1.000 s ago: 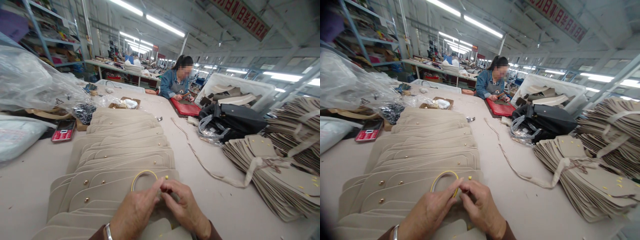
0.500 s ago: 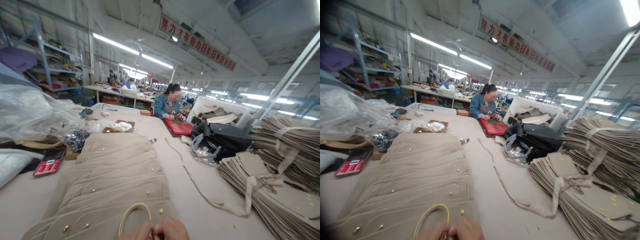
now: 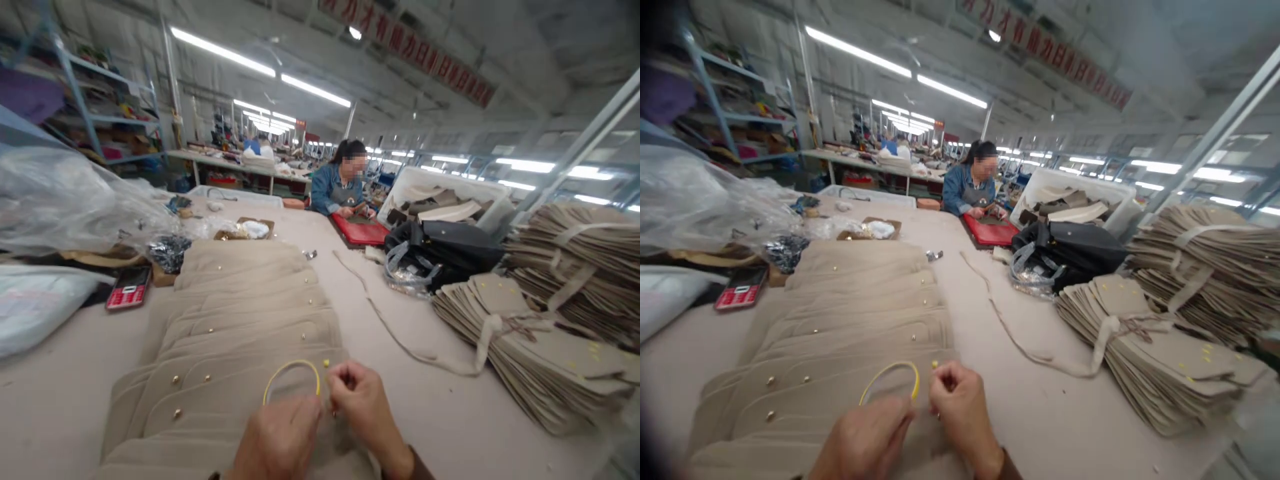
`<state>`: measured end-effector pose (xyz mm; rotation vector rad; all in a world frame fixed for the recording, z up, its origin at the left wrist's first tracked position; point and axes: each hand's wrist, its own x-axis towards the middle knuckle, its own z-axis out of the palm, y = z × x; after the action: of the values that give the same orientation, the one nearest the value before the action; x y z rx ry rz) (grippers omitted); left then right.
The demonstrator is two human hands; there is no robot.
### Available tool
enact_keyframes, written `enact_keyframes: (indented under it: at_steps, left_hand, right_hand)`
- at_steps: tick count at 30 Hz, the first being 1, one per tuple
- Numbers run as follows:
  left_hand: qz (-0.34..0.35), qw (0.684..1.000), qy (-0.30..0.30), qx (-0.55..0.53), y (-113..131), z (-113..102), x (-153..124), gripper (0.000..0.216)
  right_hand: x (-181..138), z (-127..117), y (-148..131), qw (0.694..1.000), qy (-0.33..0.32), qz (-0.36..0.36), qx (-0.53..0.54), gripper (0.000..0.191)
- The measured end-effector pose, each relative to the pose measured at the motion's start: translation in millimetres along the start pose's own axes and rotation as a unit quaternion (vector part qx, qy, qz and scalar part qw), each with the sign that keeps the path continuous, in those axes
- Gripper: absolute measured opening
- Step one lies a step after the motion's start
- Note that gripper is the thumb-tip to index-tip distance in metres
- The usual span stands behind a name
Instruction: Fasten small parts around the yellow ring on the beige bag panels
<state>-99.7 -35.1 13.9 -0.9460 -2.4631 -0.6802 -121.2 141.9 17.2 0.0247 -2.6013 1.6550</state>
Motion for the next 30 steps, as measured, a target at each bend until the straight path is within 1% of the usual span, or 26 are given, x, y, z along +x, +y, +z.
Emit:
enact_keyframes:
  at_steps: [1,2,4,6,7,10,13,15,18,21,23,25,30]
  left_hand:
    - [-0.005,1.000,0.001,0.001,2,2,-1,0.030]
    - [-0.022,0.999,-0.025,0.013,4,2,0,0.026]
    - [-0.060,0.991,-0.113,0.043,5,3,4,0.020]
    - [-0.088,0.973,-0.205,0.061,6,3,11,0.025]
    - [-0.099,0.965,-0.233,0.063,7,3,13,0.030]
    - [-0.120,0.950,-0.281,0.059,9,6,19,0.035]
    - [-0.132,0.942,-0.306,0.040,8,8,21,0.035]
    - [-0.127,0.941,-0.315,0.009,7,9,18,0.031]
    - [-0.095,0.939,-0.331,-0.017,7,11,11,0.030]
    - [-0.058,0.935,-0.350,-0.009,9,13,6,0.033]
    - [-0.050,0.930,-0.363,-0.005,10,12,6,0.034]
    - [-0.057,0.924,-0.377,0.005,11,9,8,0.035]
    - [-0.083,0.910,-0.406,0.015,12,4,14,0.040]
  right_hand:
    - [-1,-5,3,0.999,-0.010,0.037,0.024,0.020]
    - [-2,-11,6,0.998,-0.019,0.059,0.030,0.020]
    - [-3,-21,12,0.997,-0.034,0.062,0.020,0.020]
    - [-4,-26,19,0.997,-0.049,0.058,0.009,0.019]
    - [-4,-27,22,0.996,-0.057,0.060,0.013,0.019]
    - [-3,-25,31,0.992,-0.073,0.087,0.053,0.017]
    - [-1,-25,32,0.987,-0.074,0.111,0.086,0.017]
    - [-1,-27,31,0.985,-0.081,0.123,0.094,0.017]
    - [-4,-31,30,0.977,-0.102,0.151,0.108,0.017]
    - [-8,-33,30,0.968,-0.126,0.186,0.108,0.017]
    - [-11,-32,29,0.968,-0.140,0.191,0.088,0.014]
    - [-13,-31,28,0.972,-0.147,0.177,0.046,0.011]
    - [-15,-28,27,0.978,-0.150,0.131,-0.064,0.016]
